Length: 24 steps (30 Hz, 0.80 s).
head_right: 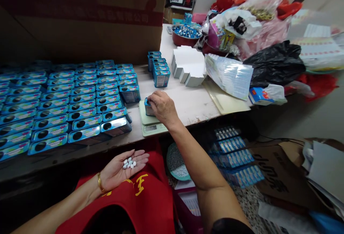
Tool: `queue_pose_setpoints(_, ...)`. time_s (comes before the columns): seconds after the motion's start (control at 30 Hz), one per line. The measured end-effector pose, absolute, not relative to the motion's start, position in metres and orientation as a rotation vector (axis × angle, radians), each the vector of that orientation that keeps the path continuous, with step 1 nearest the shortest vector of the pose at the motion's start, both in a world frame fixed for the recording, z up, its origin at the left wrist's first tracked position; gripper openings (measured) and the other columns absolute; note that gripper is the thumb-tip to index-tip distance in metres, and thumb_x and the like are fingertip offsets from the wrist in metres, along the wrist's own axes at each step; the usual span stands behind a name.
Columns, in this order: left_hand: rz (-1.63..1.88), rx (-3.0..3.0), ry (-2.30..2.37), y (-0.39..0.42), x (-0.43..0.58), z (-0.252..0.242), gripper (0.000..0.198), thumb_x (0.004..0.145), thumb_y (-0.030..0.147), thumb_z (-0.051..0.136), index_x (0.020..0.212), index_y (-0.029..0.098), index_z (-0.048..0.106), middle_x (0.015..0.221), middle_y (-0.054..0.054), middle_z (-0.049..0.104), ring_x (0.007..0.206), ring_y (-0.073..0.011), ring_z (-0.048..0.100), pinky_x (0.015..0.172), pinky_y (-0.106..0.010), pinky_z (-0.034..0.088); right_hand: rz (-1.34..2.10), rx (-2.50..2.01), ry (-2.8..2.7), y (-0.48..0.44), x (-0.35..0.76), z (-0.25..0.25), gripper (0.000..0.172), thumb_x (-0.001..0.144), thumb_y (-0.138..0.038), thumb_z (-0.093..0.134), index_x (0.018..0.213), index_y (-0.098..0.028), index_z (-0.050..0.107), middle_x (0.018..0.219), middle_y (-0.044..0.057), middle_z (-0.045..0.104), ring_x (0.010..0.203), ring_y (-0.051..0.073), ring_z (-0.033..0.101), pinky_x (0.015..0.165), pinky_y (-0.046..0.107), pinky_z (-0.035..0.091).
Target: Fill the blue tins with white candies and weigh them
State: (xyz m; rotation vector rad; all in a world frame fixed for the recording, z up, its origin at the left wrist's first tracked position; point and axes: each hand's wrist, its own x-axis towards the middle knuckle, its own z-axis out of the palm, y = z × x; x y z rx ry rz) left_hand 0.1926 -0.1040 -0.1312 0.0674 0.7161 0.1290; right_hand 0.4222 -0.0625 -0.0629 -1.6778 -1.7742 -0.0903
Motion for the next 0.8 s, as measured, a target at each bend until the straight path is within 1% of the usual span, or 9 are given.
queue_pose_setpoints(0.17, 0.131, 0.068, 0.72, -0.104, 0.193, -0.129, 0.032, 0.079, 0.021, 0.05, 0.105, 0.003, 0.052, 0.106, -0.02, 0.06, 0.096, -0.0247, 0.058, 0.083, -0.033, 0.046, -0.146, -1.66, -1.694, -0.078, 0.423, -0.047, 0.016, 0.082, -0.019, 0.047, 0.089, -0.02, 0.061, 0.088, 0.004, 0.058, 0.088, 0.017, 0.05, 0.081, 0.031, 0.04)
queue_pose_setpoints(0.27, 0.136, 0.047, 0.721, -0.104, 0.192, -0.13, 0.032, 0.079, 0.021, 0.049, 0.105, 0.003, 0.052, 0.106, -0.02, 0.06, 0.097, -0.0245, 0.058, 0.083, -0.033, 0.046, -0.035, -1.6, -1.653, -0.105, 0.403, -0.04, 0.016, 0.083, -0.019, 0.046, 0.091, -0.018, 0.06, 0.091, 0.005, 0.058, 0.09, 0.016, 0.05, 0.083, 0.03, 0.041)
queue_pose_setpoints(0.33, 0.173, 0.038, 0.708, -0.104, 0.193, -0.131, 0.028, 0.08, 0.022, 0.048, 0.101, 0.005, 0.054, 0.101, -0.018, 0.062, 0.094, -0.0228, 0.059, 0.082, -0.033, 0.046, 0.179, -1.525, -1.816, -0.127, 0.379, -0.047, 0.016, 0.082, -0.019, 0.047, 0.094, -0.017, 0.058, 0.092, 0.005, 0.057, 0.09, 0.015, 0.05, 0.081, 0.027, 0.042)
queue_pose_setpoints(0.4, 0.202, 0.039, 0.671, -0.105, 0.193, -0.133, 0.023, 0.081, 0.023, 0.045, 0.093, 0.007, 0.057, 0.088, -0.013, 0.066, 0.082, -0.0191, 0.063, 0.077, -0.031, 0.048, 0.385, -1.45, -2.117, -0.149, 0.351, -0.065, 0.017, 0.081, -0.022, 0.048, 0.095, -0.018, 0.056, 0.09, 0.005, 0.057, 0.083, 0.015, 0.05, 0.074, 0.027, 0.044)
queue_pose_setpoints(0.43, 0.201, 0.038, 0.652, -0.105, 0.194, -0.133, 0.023, 0.081, 0.024, 0.045, 0.091, 0.008, 0.058, 0.083, -0.011, 0.066, 0.077, -0.0175, 0.063, 0.074, -0.03, 0.048, 0.427, -1.467, -2.234, -0.158, 0.339, -0.075, 0.02, 0.081, -0.022, 0.048, 0.099, -0.017, 0.054, 0.092, 0.006, 0.057, 0.082, 0.016, 0.05, 0.073, 0.028, 0.045)
queue_pose_setpoints(0.5, 0.173, 0.021, 0.636, -0.105, 0.195, -0.134, 0.025, 0.082, 0.026, 0.044, 0.092, 0.009, 0.058, 0.081, -0.009, 0.066, 0.075, -0.0164, 0.063, 0.072, -0.028, 0.048, 0.457, -1.552, -2.319, -0.172, 0.321, -0.095, 0.024, 0.08, -0.016, 0.047, 0.103, -0.015, 0.051, 0.095, 0.007, 0.055, 0.087, 0.017, 0.049, 0.076, 0.03, 0.044)
queue_pose_setpoints(0.6, 0.153, -0.017, 0.646, -0.105, 0.196, -0.133, 0.028, 0.083, 0.027, 0.043, 0.098, 0.008, 0.057, 0.087, -0.011, 0.064, 0.082, -0.0163, 0.061, 0.074, -0.026, 0.047, 0.479, -1.592, -2.33, -0.181, 0.315, -0.111, 0.022, 0.081, -0.011, 0.045, 0.102, -0.013, 0.05, 0.095, 0.008, 0.054, 0.092, 0.017, 0.047, 0.081, 0.03, 0.042)
queue_pose_setpoints(0.67, 0.157, -0.037, 0.634, -0.105, 0.196, -0.133, 0.026, 0.083, 0.025, 0.043, 0.096, 0.008, 0.058, 0.083, -0.009, 0.064, 0.076, -0.0139, 0.061, 0.072, -0.024, 0.047, 0.483, -1.547, -2.319, -0.182, 0.319, -0.112, 0.019, 0.082, -0.011, 0.043, 0.1, -0.014, 0.051, 0.094, 0.007, 0.054, 0.094, 0.017, 0.047, 0.082, 0.03, 0.042)
queue_pose_setpoints(0.8, 0.154, -0.067, 0.583, -0.106, 0.197, -0.132, 0.023, 0.083, 0.022, 0.042, 0.091, 0.007, 0.058, 0.067, -0.004, 0.06, 0.062, -0.0093, 0.058, 0.063, -0.02, 0.047, 0.481, -1.484, -2.282, -0.183, 0.325, -0.11, 0.019, 0.085, -0.013, 0.04, 0.1, -0.015, 0.052, 0.093, 0.007, 0.055, 0.097, 0.016, 0.047, 0.082, 0.029, 0.042)
